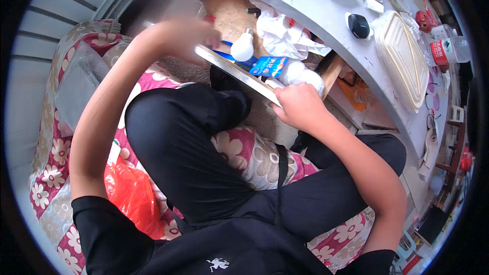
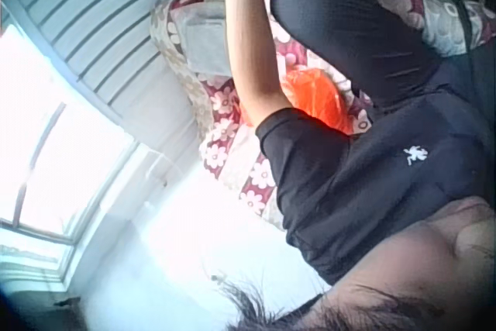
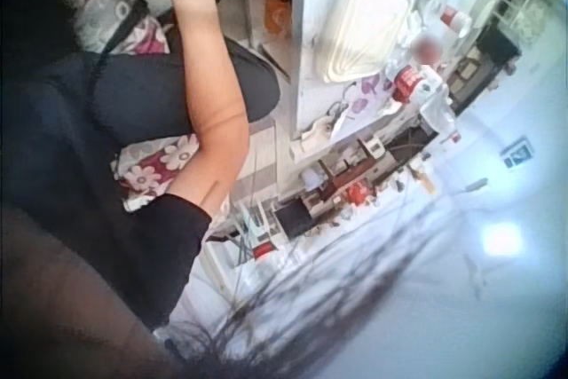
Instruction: The person removes various items including a gray organizer, small packets, and a tube from a wooden drawer, then wipes the inside of the drawer with their hands and a small cloth before returning the organizer.
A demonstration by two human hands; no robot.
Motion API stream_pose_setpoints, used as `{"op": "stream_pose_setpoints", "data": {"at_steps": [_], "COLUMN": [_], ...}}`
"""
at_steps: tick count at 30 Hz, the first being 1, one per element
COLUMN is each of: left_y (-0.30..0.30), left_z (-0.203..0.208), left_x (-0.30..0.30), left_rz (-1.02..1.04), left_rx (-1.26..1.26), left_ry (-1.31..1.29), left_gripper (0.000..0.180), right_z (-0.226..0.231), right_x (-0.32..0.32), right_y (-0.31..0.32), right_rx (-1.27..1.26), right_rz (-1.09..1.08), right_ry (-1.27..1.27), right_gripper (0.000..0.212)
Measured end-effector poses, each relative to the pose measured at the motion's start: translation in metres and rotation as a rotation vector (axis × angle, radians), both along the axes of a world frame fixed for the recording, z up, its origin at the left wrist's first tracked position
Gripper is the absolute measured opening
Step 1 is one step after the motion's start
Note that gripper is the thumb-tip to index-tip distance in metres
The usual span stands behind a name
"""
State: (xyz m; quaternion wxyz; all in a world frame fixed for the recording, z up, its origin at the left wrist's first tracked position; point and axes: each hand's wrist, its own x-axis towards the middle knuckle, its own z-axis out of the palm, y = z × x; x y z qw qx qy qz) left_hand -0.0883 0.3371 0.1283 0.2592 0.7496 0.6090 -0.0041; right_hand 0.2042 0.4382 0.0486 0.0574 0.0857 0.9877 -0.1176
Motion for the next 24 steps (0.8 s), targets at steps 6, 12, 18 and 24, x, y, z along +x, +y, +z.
{"op": "stream_pose_setpoints", "data": {"at_steps": [6, 12, 18, 24], "left_y": [-0.050, -0.051, -0.049, -0.064], "left_z": [-0.072, -0.113, -0.108, -0.105], "left_x": [0.006, 0.019, 0.013, -0.004], "left_rz": [0.184, 0.342, 0.354, 0.723], "left_rx": [0.460, 0.697, 0.658, 1.077], "left_ry": [0.007, -0.041, -0.174, -0.617], "left_gripper": [0.044, 0.039, 0.036, 0.014], "right_z": [0.004, 0.005, 0.006, 0.054], "right_x": [0.002, 0.006, 0.002, -0.062], "right_y": [-0.001, -0.004, -0.007, 0.008], "right_rx": [0.007, 0.000, 0.047, -0.265], "right_rz": [-0.037, -0.093, -0.093, -0.207], "right_ry": [-0.040, -0.003, 0.001, -0.030], "right_gripper": [0.031, 0.030, 0.038, 0.050]}}
